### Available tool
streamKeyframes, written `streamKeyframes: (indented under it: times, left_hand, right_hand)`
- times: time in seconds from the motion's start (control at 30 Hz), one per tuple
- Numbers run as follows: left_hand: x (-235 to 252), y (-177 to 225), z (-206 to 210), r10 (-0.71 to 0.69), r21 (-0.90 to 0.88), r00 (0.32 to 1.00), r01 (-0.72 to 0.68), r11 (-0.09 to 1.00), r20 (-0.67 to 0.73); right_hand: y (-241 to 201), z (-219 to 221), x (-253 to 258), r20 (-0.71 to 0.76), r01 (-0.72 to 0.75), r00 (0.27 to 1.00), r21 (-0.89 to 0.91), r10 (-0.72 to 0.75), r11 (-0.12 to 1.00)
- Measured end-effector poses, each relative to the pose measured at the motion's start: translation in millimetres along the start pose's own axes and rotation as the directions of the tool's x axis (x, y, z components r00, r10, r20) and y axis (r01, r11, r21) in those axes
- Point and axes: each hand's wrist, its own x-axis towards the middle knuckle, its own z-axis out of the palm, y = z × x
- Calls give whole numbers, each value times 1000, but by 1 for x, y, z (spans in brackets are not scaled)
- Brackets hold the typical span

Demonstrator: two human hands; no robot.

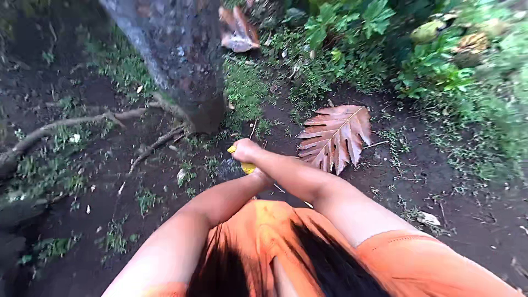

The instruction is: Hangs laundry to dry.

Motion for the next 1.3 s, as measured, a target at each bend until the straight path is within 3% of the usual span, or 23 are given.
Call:
streamKeyframes:
  times: [0.03, 0.07, 0.13, 0.17, 0.2, 0.23, 0.27, 0.33, 0.37, 0.43, 0.5, 0.53, 0.6, 0.67, 0.73, 0.8, 0.83, 0.87, 0.93, 1.03, 1.13, 1.23, 1.3]
  left_hand:
    - [10, -8, 0, 164, 206, 979, -137, 969, -118]
    - [27, -29, 7, 393, 409, 882, -268, 872, -259]
    - [42, -69, 5, 653, 488, 508, -435, 757, -561]
    - [40, -80, -2, 557, 363, 313, -502, 785, -770]
    - [33, -83, -13, 310, 111, 247, -590, 800, -918]
    - [24, -82, -28, 21, -189, 285, -689, 699, -958]
    - [20, -80, -44, -200, -407, 356, -769, 493, -913]
    - [22, -71, -70, -364, -589, 536, -807, 43, -762]
    - [23, -65, -82, -355, -625, 616, -773, -105, -703]
    - [17, -52, -106, -324, -672, 689, -718, -183, -648]
    - [1, -40, -126, -257, -691, 710, -701, -173, -656]
    - [-7, -35, -133, -201, -692, 715, -699, -180, -670]
    - [-24, -25, -139, -73, -690, 720, -685, -235, -690]
    - [-35, -16, -135, 41, -684, 709, -662, -306, -704]
    - [-46, -12, -124, 141, -725, 724, -616, -307, -675]
    - [-52, -19, -108, 266, -801, 755, -564, -201, -599]
    - [-48, -28, -99, 341, -824, 758, -556, -108, -556]
    - [-43, -40, -89, 421, -831, 752, -556, -9, -507]
    - [-39, -69, -71, 529, -819, 748, -551, 160, -400]
    - [-52, -107, -54, 628, -768, 738, -544, 337, -247]
    - [-58, -136, -40, 694, -762, 705, -528, 375, -146]
    - [-67, -162, -25, 734, -799, 671, -498, 336, -109]
    - [-73, -180, -17, 735, -827, 661, -491, 272, -151]
  right_hand:
    - [11, -11, -2, -27, -2, 1000, 61, 3, 998]
    - [26, -22, -1, -66, -2, 998, 165, 13, 986]
    - [62, -53, -10, -128, -6, 987, 559, 93, 829]
    - [77, -72, -24, -152, 29, 981, 732, 122, 681]
    - [89, -89, -42, -184, 92, 974, 853, 130, 514]
    - [97, -101, -62, -255, 197, 960, 912, 120, 360]
    - [102, -110, -82, -366, 339, 927, 910, 80, 237]
    - [103, -114, -122, -655, 658, 751, 734, -82, 169]
    - [101, -112, -144, -748, 769, 635, 589, -194, 249]
    - [93, -97, -192, -769, 844, 460, 223, -443, 488]
    - [94, -67, -223, -733, 762, 442, 2, -517, 648]
    - [101, -50, -229, -756, 701, 471, 9, -454, 713]
    - [111, -18, -229, -858, 547, 508, 246, -83, 800]
    - [99, 7, -220, -826, 526, 440, 555, 352, 644]
    - [62, 24, -208, -797, 626, 363, 592, 483, 508]
    - [17, 32, -195, -829, 656, 243, 522, 503, 545]
    - [0, 33, -187, -818, 645, 135, 501, 560, 577]
    - [-12, 34, -181, -786, 602, 24, 505, 618, 619]
    - [-29, 39, -184, -689, 391, -71, 646, 721, 655]
    - [-70, 39, -223, -659, 79, 16, 751, 752, 656]
    - [-111, 32, -272, -624, -135, 121, 760, 772, 636]
    - [-139, 42, -320, -689, 5, -38, 724, 724, 690]
    - [-160, 52, -352, -680, 244, -275, 634, 679, 734]
